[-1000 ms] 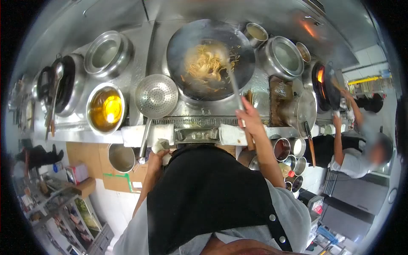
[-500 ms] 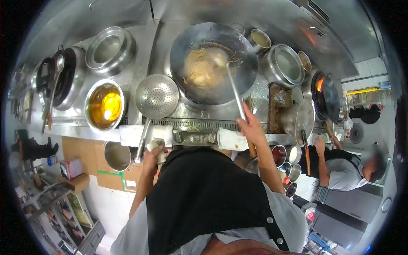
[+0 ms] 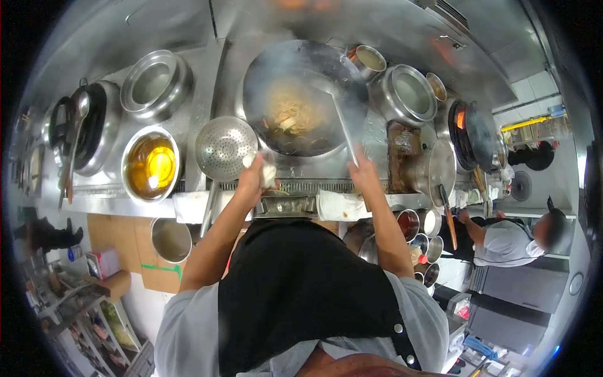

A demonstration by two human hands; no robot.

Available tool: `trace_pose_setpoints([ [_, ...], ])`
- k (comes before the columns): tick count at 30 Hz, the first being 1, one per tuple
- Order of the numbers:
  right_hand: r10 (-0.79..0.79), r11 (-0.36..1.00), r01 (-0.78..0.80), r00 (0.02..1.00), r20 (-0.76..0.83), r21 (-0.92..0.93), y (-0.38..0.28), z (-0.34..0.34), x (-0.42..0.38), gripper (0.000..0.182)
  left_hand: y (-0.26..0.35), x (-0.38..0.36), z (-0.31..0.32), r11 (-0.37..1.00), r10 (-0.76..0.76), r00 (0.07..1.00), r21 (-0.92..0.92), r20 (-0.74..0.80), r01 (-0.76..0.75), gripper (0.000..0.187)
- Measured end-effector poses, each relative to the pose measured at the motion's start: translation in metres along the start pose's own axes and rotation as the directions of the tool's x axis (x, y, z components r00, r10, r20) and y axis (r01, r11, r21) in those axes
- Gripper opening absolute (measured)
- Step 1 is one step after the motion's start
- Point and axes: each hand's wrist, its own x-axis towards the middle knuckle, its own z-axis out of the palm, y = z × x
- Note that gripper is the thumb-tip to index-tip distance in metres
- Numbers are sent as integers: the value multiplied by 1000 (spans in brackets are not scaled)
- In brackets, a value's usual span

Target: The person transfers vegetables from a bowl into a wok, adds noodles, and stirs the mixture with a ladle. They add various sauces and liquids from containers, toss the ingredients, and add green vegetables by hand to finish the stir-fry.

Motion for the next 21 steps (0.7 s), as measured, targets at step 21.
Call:
trace_pose_setpoints([
  [21, 144, 988, -148, 985, 100, 34, -59, 15, -61, 76, -42, 15, -51, 943, 217, 976, 261, -9, -207, 15],
])
